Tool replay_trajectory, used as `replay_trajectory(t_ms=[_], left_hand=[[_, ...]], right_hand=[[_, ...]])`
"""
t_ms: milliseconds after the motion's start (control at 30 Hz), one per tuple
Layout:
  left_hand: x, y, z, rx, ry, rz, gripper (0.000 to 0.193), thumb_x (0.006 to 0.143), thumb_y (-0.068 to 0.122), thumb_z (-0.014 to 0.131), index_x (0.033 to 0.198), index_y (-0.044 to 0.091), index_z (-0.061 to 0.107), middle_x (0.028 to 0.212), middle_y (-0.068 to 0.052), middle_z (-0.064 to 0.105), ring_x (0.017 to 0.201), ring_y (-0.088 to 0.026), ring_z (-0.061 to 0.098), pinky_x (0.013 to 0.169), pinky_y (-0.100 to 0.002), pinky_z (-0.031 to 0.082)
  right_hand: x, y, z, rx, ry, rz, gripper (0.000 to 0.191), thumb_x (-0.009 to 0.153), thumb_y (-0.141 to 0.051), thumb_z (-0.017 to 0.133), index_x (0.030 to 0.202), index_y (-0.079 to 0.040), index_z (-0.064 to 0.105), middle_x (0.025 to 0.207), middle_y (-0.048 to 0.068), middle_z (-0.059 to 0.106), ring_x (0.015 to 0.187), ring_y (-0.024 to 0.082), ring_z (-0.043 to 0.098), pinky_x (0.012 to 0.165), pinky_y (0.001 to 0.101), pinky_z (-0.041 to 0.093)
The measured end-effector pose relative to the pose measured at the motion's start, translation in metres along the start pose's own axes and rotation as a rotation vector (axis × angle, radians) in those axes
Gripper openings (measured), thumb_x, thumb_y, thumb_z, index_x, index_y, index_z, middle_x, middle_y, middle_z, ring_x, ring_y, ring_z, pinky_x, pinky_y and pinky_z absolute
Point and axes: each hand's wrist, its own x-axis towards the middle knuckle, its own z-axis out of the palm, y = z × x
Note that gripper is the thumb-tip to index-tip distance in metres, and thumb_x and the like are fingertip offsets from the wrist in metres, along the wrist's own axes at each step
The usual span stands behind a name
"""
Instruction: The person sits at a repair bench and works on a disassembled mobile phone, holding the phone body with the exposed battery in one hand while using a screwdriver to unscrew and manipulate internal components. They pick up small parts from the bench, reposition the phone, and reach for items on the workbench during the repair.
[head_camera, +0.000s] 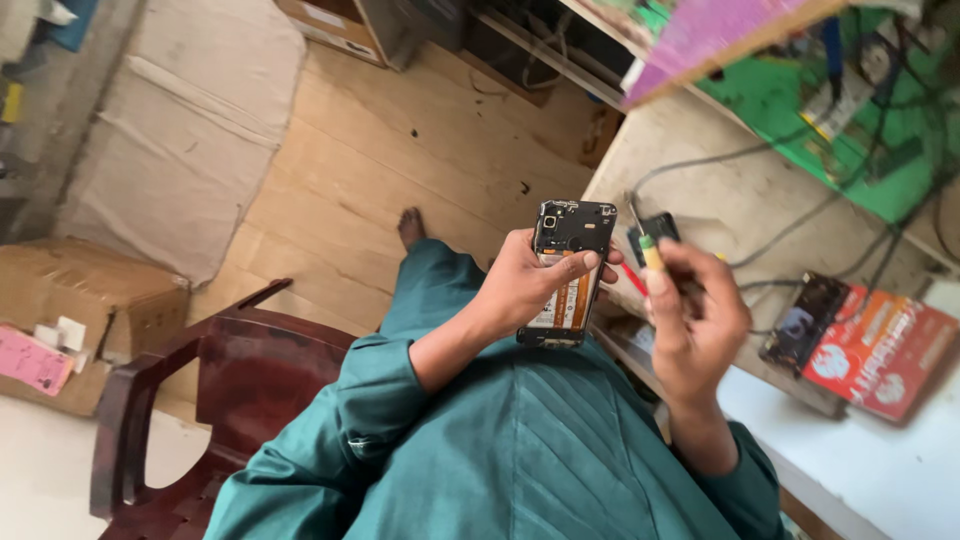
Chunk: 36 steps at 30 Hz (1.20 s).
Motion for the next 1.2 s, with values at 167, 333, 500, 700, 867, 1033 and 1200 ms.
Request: replay_trajectory(t_ms=[167, 333, 500, 700, 867, 1033, 1200], left_hand=[[0.001, 0.034, -0.028, 0.022, 0.084, 0.102, 0.019, 0.104, 0.008, 0.062, 0.118, -0.003, 0.069, 0.105, -0.007, 0.075, 0.093, -0.015, 0.073, 0.080, -0.032, 0.063], [0.000, 0.076, -0.054, 0.321, 0.238, 0.193, 0.016, 0.102, 0.008, 0.064, 0.110, 0.000, 0.074, 0.088, -0.002, 0.074, 0.075, -0.005, 0.066, 0.064, -0.024, 0.054], [-0.003, 0.125, -0.078, 0.428, 0.304, 0.236, 0.014, 0.100, 0.009, 0.064, 0.107, 0.003, 0.075, 0.075, 0.003, 0.067, 0.060, -0.001, 0.053, 0.051, -0.022, 0.044], [-0.007, 0.178, -0.103, 0.477, 0.349, 0.221, 0.015, 0.097, 0.009, 0.064, 0.106, 0.004, 0.075, 0.070, 0.005, 0.064, 0.058, 0.000, 0.051, 0.049, -0.022, 0.043], [-0.006, 0.208, -0.122, 0.500, 0.357, 0.209, 0.015, 0.097, 0.008, 0.064, 0.106, 0.004, 0.075, 0.071, 0.003, 0.065, 0.059, -0.001, 0.053, 0.050, -0.023, 0.044], [-0.008, 0.228, -0.142, 0.648, 0.332, 0.381, 0.016, 0.097, 0.006, 0.064, 0.109, 0.004, 0.074, 0.081, -0.003, 0.075, 0.078, -0.004, 0.070, 0.069, -0.026, 0.057], [-0.014, 0.245, -0.152, 0.789, 0.390, 0.410, 0.019, 0.094, 0.004, 0.063, 0.111, 0.006, 0.073, 0.079, -0.009, 0.073, 0.071, -0.008, 0.069, 0.069, -0.028, 0.056]], right_hand=[[0.009, -0.037, 0.029, -0.447, -0.058, -0.345, 0.018, 0.099, -0.005, 0.076, 0.117, -0.004, 0.073, 0.097, 0.009, 0.070, 0.086, 0.019, 0.067, 0.077, 0.0260, 0.051], [0.030, -0.063, 0.080, -0.478, -0.092, -0.301, 0.020, 0.092, -0.004, 0.080, 0.111, -0.005, 0.076, 0.091, 0.009, 0.069, 0.077, 0.019, 0.065, 0.072, 0.0291, 0.051], [0.053, -0.081, 0.127, -0.454, -0.118, -0.371, 0.023, 0.093, -0.004, 0.079, 0.115, -0.006, 0.075, 0.092, 0.008, 0.069, 0.079, 0.017, 0.065, 0.071, 0.0293, 0.051], [0.078, -0.104, 0.173, -0.466, -0.148, -0.401, 0.024, 0.091, -0.004, 0.081, 0.114, -0.008, 0.076, 0.091, 0.006, 0.069, 0.077, 0.016, 0.066, 0.068, 0.0285, 0.051], [0.090, -0.123, 0.201, -0.456, -0.165, -0.362, 0.027, 0.088, -0.001, 0.082, 0.114, -0.009, 0.077, 0.090, 0.006, 0.067, 0.074, 0.015, 0.064, 0.066, 0.0283, 0.051], [0.099, -0.138, 0.226, -0.483, -0.164, -0.381, 0.026, 0.087, -0.002, 0.081, 0.112, -0.008, 0.077, 0.089, 0.007, 0.065, 0.074, 0.018, 0.063, 0.066, 0.0299, 0.050], [0.103, -0.148, 0.253, -0.541, -0.158, -0.358, 0.021, 0.090, -0.008, 0.081, 0.107, -0.001, 0.071, 0.090, 0.011, 0.064, 0.075, 0.024, 0.064, 0.065, 0.0329, 0.050]])
